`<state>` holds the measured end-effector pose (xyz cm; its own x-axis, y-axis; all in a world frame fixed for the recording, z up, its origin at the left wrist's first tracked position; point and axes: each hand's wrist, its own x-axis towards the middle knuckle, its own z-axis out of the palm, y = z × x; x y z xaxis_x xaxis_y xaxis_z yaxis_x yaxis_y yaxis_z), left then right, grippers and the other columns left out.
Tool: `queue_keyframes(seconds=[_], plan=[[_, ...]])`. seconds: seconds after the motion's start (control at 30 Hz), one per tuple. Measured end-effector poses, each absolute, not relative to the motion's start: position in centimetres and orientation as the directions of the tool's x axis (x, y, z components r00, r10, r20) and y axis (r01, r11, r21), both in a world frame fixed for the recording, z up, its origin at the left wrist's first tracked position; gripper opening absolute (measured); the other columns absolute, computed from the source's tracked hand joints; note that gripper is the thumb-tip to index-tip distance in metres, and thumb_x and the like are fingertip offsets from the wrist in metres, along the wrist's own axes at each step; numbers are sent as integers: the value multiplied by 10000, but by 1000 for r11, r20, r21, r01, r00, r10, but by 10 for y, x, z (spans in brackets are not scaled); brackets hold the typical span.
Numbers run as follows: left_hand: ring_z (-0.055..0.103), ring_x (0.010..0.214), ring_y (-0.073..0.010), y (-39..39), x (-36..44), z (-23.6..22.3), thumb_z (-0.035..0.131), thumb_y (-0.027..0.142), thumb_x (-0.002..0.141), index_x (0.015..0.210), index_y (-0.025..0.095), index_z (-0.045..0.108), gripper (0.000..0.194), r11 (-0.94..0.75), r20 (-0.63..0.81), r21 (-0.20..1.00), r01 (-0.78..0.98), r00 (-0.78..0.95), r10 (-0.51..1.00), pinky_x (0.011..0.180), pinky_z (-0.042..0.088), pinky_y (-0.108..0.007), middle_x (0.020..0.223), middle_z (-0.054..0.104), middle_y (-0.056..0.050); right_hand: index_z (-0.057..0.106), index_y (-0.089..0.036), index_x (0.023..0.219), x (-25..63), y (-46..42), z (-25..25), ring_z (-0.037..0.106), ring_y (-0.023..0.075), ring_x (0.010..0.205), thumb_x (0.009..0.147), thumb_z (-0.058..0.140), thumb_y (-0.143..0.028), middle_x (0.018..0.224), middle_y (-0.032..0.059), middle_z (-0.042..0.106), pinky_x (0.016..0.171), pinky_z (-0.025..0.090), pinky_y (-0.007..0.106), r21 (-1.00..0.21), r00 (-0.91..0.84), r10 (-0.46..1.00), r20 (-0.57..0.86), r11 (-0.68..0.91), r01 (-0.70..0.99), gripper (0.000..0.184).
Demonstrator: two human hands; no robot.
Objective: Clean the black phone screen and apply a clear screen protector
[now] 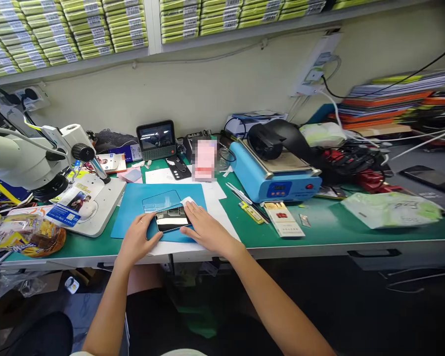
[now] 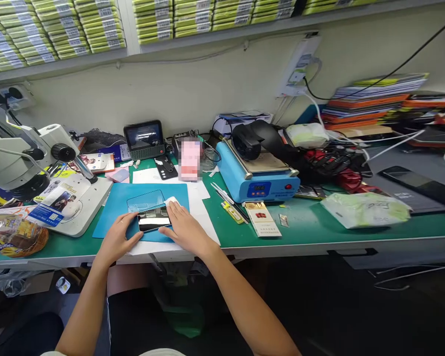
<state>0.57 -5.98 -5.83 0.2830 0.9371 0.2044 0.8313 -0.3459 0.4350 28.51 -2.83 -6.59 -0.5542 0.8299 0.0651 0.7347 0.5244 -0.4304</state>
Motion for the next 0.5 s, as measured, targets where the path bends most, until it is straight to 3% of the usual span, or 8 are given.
queue_keyframes(seconds=[0.27,0.5], plan=[[534,1446,-335,-61,8,-58,607,427,1029,1541,255,509,549,-363,243,417,833,283,928,1171,502,-511,1489,635,-114,240,-52,1695,293,-43,-69,189,348,1651,1042,268,-743,1762,216,208,1327,267,571,-438,-553,829,78,527,728,951],[538,1442,-339,-61,9,-56,600,460,1041,1563,249,490,574,-360,234,405,841,285,930,1151,514,-517,1490,637,-125,262,24,1667,279,-39,-74,185,384,1646,1047,286,-726,1744,275,219,1318,277,596,-412,-509,854,108,505,759,973]])
